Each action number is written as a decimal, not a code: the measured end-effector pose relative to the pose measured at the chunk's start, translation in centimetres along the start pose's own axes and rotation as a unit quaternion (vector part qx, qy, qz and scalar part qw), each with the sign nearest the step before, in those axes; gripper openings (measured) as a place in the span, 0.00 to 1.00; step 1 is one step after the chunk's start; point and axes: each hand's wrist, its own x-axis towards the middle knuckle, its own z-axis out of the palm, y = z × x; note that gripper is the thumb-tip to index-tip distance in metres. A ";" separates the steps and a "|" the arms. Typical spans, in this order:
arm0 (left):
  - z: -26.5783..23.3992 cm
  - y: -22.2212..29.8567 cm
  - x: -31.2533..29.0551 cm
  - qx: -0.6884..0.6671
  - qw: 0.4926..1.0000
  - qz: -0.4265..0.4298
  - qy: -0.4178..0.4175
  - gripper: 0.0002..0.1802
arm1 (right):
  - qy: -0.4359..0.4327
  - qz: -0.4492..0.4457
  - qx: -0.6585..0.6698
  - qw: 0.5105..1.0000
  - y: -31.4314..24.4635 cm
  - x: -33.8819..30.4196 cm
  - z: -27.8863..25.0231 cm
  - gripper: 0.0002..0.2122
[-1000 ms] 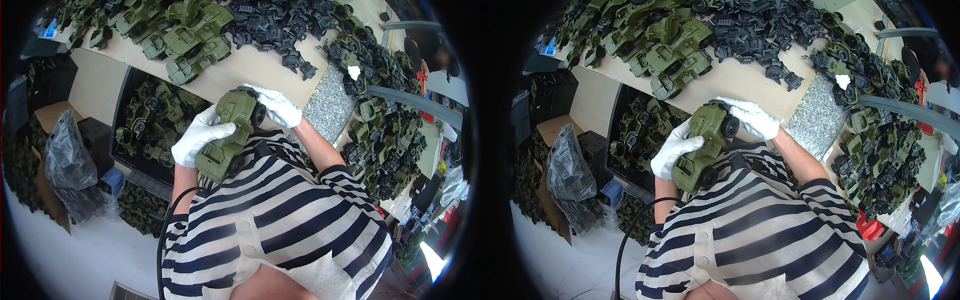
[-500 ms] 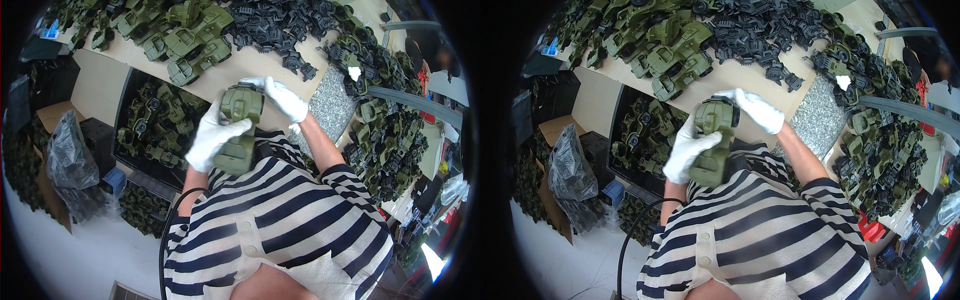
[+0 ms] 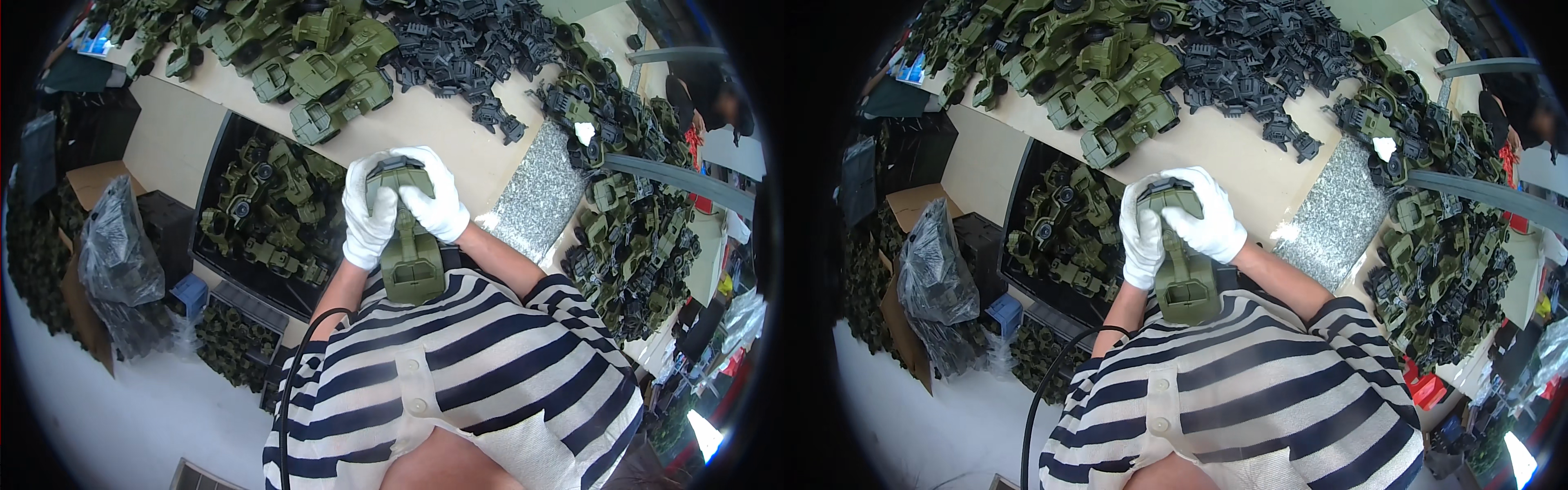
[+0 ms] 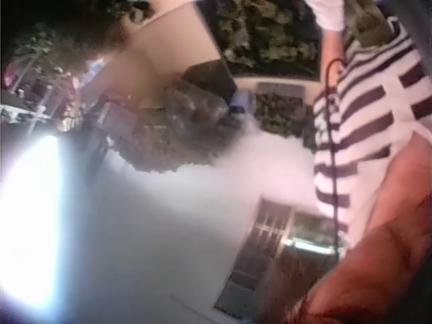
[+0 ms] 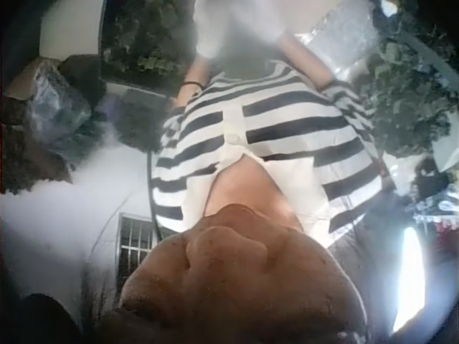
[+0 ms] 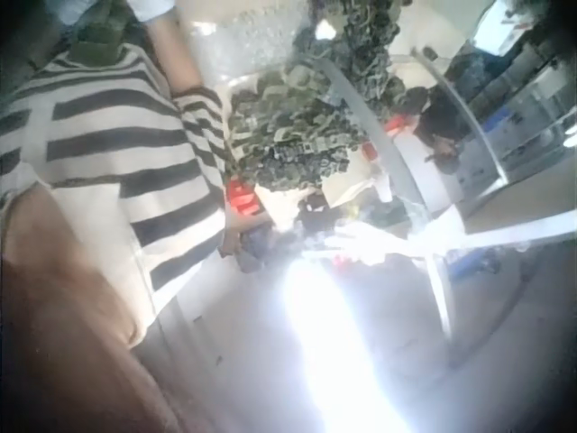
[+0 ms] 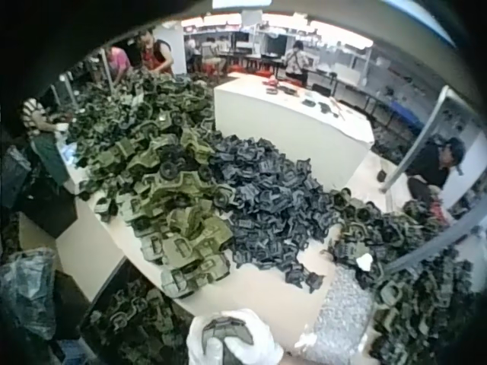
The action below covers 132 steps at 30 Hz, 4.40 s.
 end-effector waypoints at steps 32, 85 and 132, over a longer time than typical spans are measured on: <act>-14.2 -19.2 -8.7 0.391 0.800 -0.423 0.169 0.46 | -0.010 0.055 -0.035 0.998 -0.6 18.6 0.1 0.22; 8.0 -10.4 2.6 0.003 0.958 -0.277 -0.071 0.65 | -0.034 0.155 -0.470 0.868 9.5 -3.7 -24.2 0.22; 1.2 2.2 2.5 -0.419 0.859 -0.233 -0.180 0.70 | -0.012 0.210 0.267 0.940 1.5 2.0 -3.4 0.20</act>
